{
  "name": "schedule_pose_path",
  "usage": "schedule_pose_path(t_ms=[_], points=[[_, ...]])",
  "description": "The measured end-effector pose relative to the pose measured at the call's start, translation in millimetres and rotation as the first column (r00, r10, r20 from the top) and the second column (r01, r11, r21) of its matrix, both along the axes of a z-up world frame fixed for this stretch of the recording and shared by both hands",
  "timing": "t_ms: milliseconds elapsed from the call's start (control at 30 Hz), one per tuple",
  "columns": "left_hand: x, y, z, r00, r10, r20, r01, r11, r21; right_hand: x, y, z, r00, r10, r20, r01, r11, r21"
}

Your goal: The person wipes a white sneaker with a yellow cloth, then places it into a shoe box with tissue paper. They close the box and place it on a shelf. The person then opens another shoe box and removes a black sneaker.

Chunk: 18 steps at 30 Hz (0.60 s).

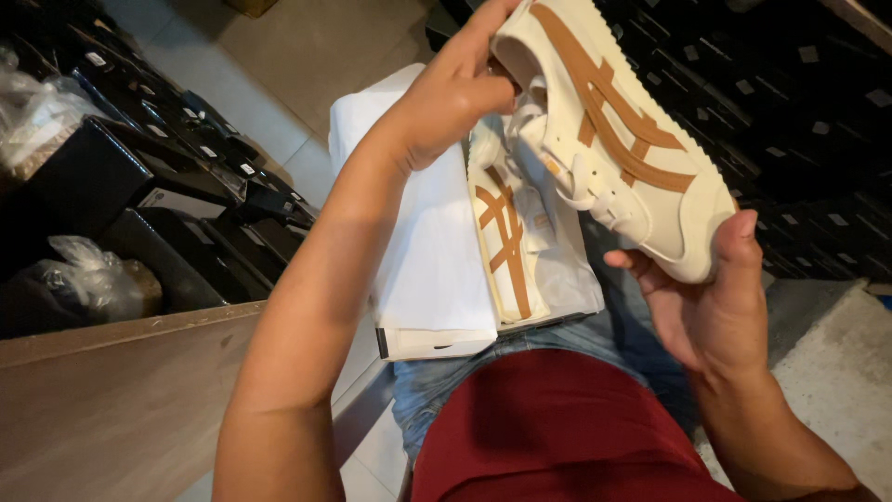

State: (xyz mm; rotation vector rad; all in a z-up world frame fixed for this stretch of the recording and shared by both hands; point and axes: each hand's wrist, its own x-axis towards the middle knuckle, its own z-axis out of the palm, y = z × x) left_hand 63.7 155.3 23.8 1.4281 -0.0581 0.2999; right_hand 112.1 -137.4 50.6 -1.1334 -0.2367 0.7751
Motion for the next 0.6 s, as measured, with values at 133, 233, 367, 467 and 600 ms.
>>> schedule_pose_path(t_ms=[133,233,367,467,600], points=[[6.4,4.5,-9.0,0.998,0.033,-0.049,-0.031,0.998,0.049,4.0,-3.9,-15.7,0.988,-0.152,0.035,0.153,0.988,-0.008],[16.4,7.6,-22.4,0.976,0.217,-0.017,-0.203,0.936,0.289,10.9,-10.2,-21.8,0.650,-0.055,0.758,0.241,0.961,-0.136],[11.9,-6.3,23.7,0.861,0.267,-0.433,-0.344,0.933,-0.110,21.4,-10.3,-25.3,0.085,0.117,0.989,0.238,0.962,-0.135],[13.4,-10.3,29.8,0.832,0.213,-0.512,-0.422,0.843,-0.334,26.4,-2.3,-26.8,-0.190,0.153,0.970,0.122,0.984,-0.132],[12.8,-12.3,20.5,0.860,0.227,-0.457,-0.447,0.766,-0.462,23.0,11.2,-15.1,-0.369,0.090,0.925,0.016,0.996,-0.090]])
